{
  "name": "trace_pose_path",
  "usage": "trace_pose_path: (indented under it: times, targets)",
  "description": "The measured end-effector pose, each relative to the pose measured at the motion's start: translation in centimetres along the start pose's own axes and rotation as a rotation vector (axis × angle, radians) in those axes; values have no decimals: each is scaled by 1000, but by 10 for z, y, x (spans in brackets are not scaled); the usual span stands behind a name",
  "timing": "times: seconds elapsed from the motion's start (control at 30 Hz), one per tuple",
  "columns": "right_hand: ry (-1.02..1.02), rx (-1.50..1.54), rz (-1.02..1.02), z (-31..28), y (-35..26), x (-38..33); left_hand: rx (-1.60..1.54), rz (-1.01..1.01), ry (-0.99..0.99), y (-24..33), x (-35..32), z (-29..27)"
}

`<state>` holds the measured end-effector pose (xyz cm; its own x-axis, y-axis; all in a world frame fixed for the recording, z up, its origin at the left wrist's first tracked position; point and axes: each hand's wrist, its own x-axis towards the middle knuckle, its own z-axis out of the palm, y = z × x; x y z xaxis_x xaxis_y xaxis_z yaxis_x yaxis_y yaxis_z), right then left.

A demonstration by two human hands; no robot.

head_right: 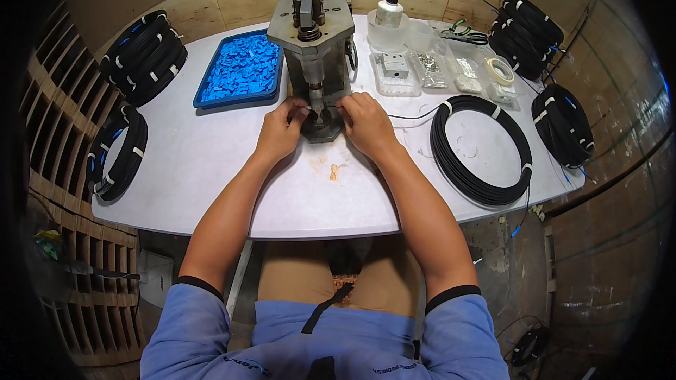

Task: Attach plastic connectors to wire coils using a press machine.

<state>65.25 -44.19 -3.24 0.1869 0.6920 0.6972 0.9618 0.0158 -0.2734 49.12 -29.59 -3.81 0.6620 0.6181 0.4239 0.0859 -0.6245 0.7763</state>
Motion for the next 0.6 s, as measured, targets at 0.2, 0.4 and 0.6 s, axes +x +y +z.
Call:
trace_pose_path:
  times: [0.2,0.4,0.6]
  targets:
    - [1,1,-4,0,1,0,2,18,4,1,0,-1]
    - [1,-1,-4,1,0,0,-13,29,12,0,0,0]
    - [-4,1,7,1,0,0,-7,17,9,2,0,-1]
